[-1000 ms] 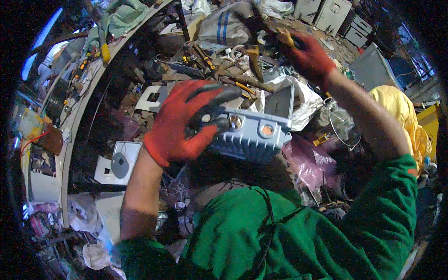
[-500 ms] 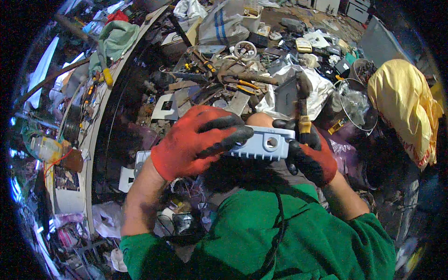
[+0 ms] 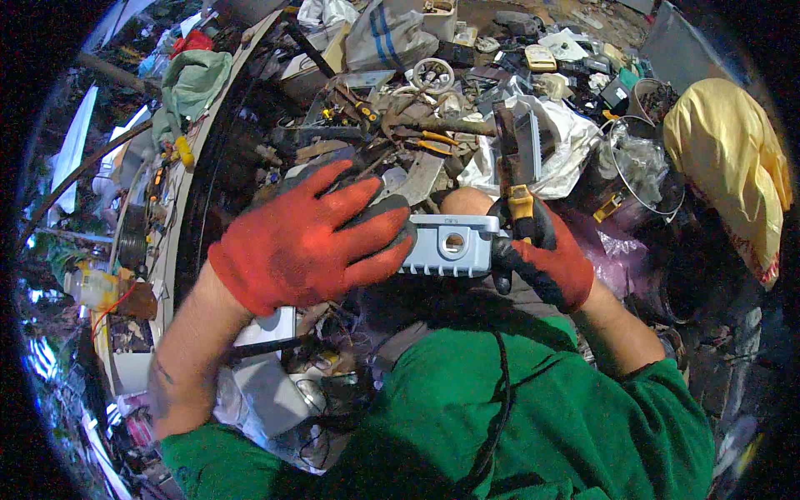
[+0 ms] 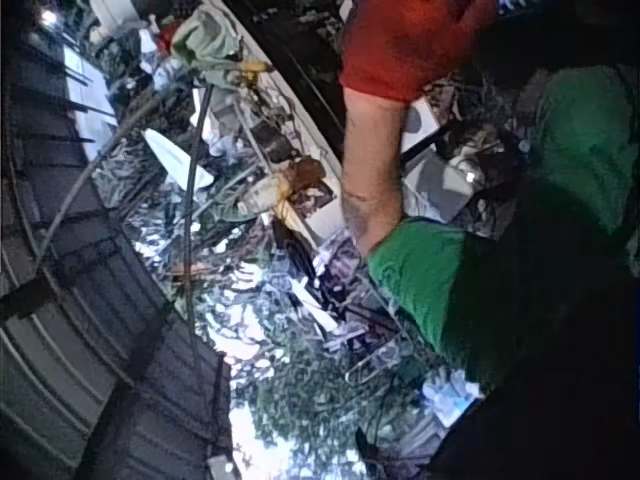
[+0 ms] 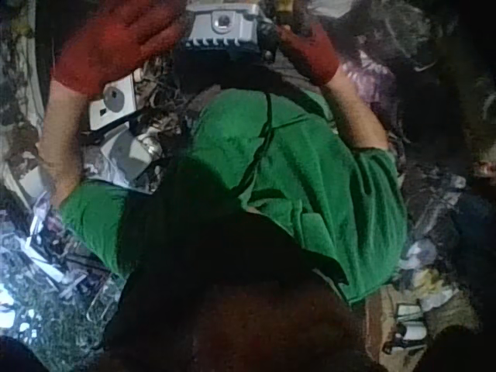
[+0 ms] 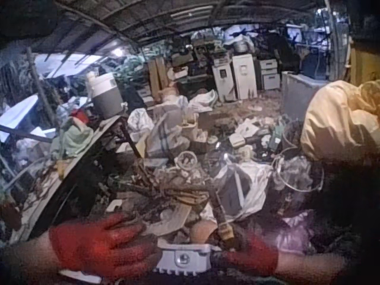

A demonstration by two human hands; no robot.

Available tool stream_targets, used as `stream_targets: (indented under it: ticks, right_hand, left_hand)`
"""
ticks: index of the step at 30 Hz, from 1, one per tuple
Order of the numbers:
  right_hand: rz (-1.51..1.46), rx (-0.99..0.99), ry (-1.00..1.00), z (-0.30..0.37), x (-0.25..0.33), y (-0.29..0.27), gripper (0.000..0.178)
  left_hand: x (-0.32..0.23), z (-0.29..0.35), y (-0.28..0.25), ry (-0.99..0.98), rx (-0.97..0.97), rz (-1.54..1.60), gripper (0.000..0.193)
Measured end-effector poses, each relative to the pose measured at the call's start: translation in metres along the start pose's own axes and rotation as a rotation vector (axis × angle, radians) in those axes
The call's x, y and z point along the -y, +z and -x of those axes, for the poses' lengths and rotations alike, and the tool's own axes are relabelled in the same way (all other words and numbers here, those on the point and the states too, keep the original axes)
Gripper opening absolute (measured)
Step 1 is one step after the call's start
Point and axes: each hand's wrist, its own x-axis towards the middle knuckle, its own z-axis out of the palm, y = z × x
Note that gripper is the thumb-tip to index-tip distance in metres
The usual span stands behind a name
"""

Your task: The person disassembles an electronic housing by using pliers to remove components, using a hammer to break parts of the casing, and pulling out interior wires and boards.

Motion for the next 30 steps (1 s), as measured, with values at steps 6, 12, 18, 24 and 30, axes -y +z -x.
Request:
stream_targets:
  ticks: [6,12,18,24,30]
  right_hand:
    - [0.052,-0.077,0.004,0.003,-0.008,0.001,0.062]
    - [-0.040,-0.073,-0.013,-0.001,-0.008,0.001,0.064]
    - [-0.022,-0.056,-0.067,-0.006,-0.008,-0.001,0.062]
    - [-0.113,-0.030,-0.015,-0.008,-0.010,-0.002,0.065]
    - [-0.043,-0.058,-0.007,-0.003,-0.029,-0.014,0.065]
  left_hand:
    - [0.021,-0.011,-0.007,0.247,0.087,0.019,0.027]
    - [0.020,-0.026,-0.007,-0.085,0.265,0.288,0.024]
    - [0.002,-0.014,-0.009,-0.765,0.117,0.592,0.031]
    - [-0.013,-0.003,-0.005,-0.443,-0.033,0.659,0.049]
    - [-0.029,0.006,0.015,-0.564,-0.099,0.573,0.048]
